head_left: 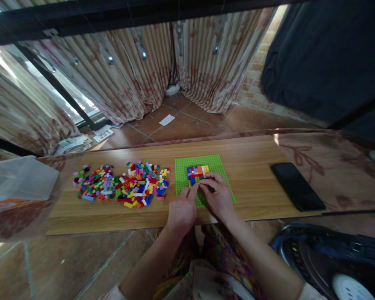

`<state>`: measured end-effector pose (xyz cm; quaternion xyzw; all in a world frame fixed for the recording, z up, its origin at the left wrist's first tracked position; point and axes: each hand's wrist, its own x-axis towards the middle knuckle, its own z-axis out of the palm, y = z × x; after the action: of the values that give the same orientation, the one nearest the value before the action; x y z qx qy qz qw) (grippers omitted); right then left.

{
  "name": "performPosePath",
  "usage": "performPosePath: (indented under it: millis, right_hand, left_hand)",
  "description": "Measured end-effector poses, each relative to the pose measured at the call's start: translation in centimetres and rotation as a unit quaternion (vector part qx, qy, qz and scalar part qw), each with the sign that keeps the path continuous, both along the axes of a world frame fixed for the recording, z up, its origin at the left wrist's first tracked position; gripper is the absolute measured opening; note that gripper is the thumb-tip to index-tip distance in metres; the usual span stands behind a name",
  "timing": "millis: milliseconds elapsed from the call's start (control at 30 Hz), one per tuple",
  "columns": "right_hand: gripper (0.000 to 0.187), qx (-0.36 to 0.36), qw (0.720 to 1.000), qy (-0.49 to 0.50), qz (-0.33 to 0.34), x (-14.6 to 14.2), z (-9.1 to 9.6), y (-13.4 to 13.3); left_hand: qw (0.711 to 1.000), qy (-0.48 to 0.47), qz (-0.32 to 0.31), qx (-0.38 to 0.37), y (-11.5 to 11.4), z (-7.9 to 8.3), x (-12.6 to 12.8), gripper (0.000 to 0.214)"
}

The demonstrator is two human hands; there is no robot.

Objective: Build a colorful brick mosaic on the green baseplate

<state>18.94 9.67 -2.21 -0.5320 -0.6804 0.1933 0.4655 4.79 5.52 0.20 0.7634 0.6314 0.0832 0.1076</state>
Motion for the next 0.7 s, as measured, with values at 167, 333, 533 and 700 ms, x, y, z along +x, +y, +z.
performPosePath:
  millis: [167,333,533,700]
  right_hand:
    - [0.015,-0.016,0.999,0.028,0.003,0.25,0.32,0.23]
    - [0.017,-0.023,0.999,0.027,-0.025,-0.18,0.38,0.31]
    - [0.019,-0.015,1.000,0.010,-0.024,-0.50,0.17,0.41]
    - [0.020,-0.001,1.000,-0.001,-0.016,-0.63,-0.04,0.27]
  left_hand:
    - [1.000,0.014,-0.006,0.002,-0.05,-0.07,0.18,0.050]
    - [0.999,0.034,-0.014,0.010,-0.02,0.04,0.35,0.050]
    - [0.997,0.066,-0.029,0.015,-0.04,-0.18,0.63,0.051]
    - [0.997,0.061,-0.033,0.016,-0.06,-0.25,0.74,0.052]
